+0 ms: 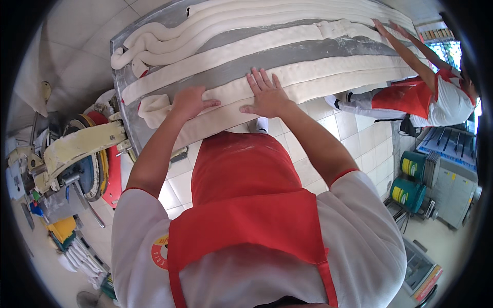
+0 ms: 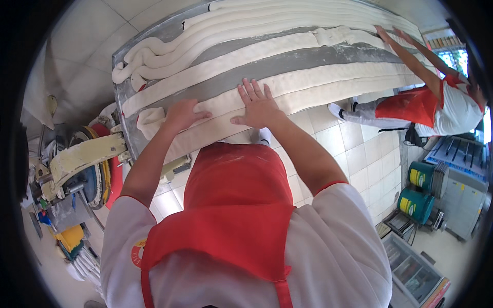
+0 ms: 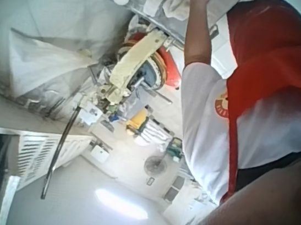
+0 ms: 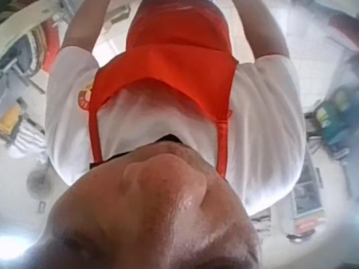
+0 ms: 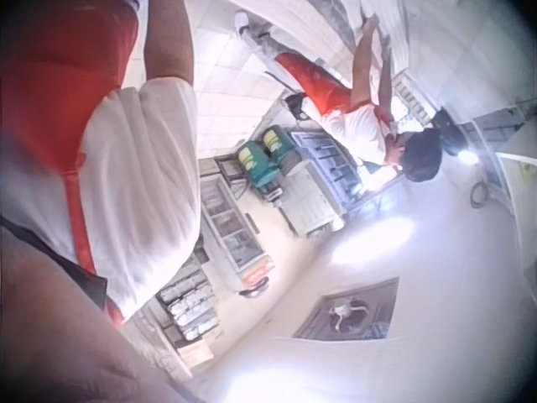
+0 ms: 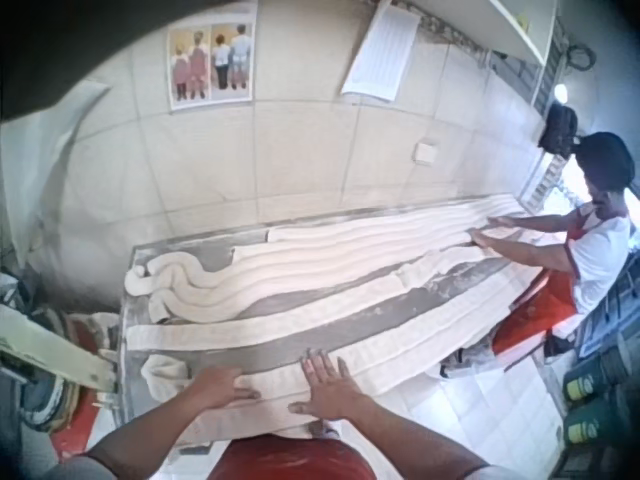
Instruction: The person organizes pieces of dough on a metal tray, carries the tray to a large oven, and luego returns to a table to press and shape long strips of dough by hand.
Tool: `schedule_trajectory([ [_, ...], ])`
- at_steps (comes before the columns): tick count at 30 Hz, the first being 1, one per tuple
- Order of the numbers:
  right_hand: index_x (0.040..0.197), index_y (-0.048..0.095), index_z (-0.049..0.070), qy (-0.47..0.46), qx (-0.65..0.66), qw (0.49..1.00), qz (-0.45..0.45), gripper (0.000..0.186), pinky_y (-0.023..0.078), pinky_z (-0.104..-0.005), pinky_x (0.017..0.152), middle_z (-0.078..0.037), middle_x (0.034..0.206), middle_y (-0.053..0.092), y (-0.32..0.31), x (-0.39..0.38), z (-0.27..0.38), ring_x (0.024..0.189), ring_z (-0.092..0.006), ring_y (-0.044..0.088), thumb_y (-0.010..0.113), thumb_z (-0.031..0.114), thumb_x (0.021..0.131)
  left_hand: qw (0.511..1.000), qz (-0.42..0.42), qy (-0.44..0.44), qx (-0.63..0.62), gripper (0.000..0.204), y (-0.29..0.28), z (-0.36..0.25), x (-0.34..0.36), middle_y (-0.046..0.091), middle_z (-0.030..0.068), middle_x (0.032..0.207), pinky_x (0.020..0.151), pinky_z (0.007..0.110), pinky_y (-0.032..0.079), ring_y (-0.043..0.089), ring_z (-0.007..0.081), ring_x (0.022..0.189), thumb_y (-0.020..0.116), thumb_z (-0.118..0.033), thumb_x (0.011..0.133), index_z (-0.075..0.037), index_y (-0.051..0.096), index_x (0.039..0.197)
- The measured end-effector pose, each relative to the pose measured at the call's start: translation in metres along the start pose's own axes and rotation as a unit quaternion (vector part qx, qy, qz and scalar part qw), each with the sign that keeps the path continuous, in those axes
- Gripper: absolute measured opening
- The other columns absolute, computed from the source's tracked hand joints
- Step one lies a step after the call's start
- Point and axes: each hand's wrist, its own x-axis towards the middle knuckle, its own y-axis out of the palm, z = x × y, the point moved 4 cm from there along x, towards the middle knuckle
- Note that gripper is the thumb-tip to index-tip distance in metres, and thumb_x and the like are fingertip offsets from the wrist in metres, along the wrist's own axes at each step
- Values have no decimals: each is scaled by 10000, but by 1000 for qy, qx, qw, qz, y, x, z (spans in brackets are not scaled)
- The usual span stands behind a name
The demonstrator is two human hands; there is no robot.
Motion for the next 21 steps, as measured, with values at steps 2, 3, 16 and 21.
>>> schedule_trajectory([
  [2, 1714, 60, 42, -18, 44, 998, -33, 1250, 77, -565, 1321, -189, 1792, 22, -7, 3, 28, 1657, -371, 26, 439, 911, 898, 1000, -6, -13, 13, 809, 5, 13, -5, 749, 224, 1014, 853, 528, 560, 723, 411, 1008, 730, -799, 788, -25, 728, 1023],
  [3, 1714, 60, 42, -26, 64, 997, -44, 1254, 77, -565, 1321, -189, 1792, 27, -6, 1, 37, 1657, -370, 30, 439, 913, 896, 1000, -15, -16, 10, 803, 7, 12, -5, 749, 222, 1023, 859, 530, 558, 722, 410, 1014, 730, -795, 790, -28, 729, 1026],
  [16, 1709, 71, 26, -43, 18, 998, -41, 1229, 73, -573, 1319, -185, 1793, 34, 4, 9, 87, 1657, -370, 25, 374, 916, 918, 1000, -17, -15, 2, 747, -3, 50, -30, 742, 218, 1009, 854, 527, 551, 714, 422, 1001, 741, -747, 808, -27, 716, 1005],
  [21, 1712, 72, 40, -77, 20, 995, -64, 1235, 26, -588, 1315, -157, 1799, -6, 10, 13, 116, 1655, -384, 10, 401, 918, 909, 999, -27, -37, 11, 764, -6, 51, -34, 739, 219, 995, 848, 528, 555, 714, 427, 999, 741, -768, 786, -35, 705, 1001],
])
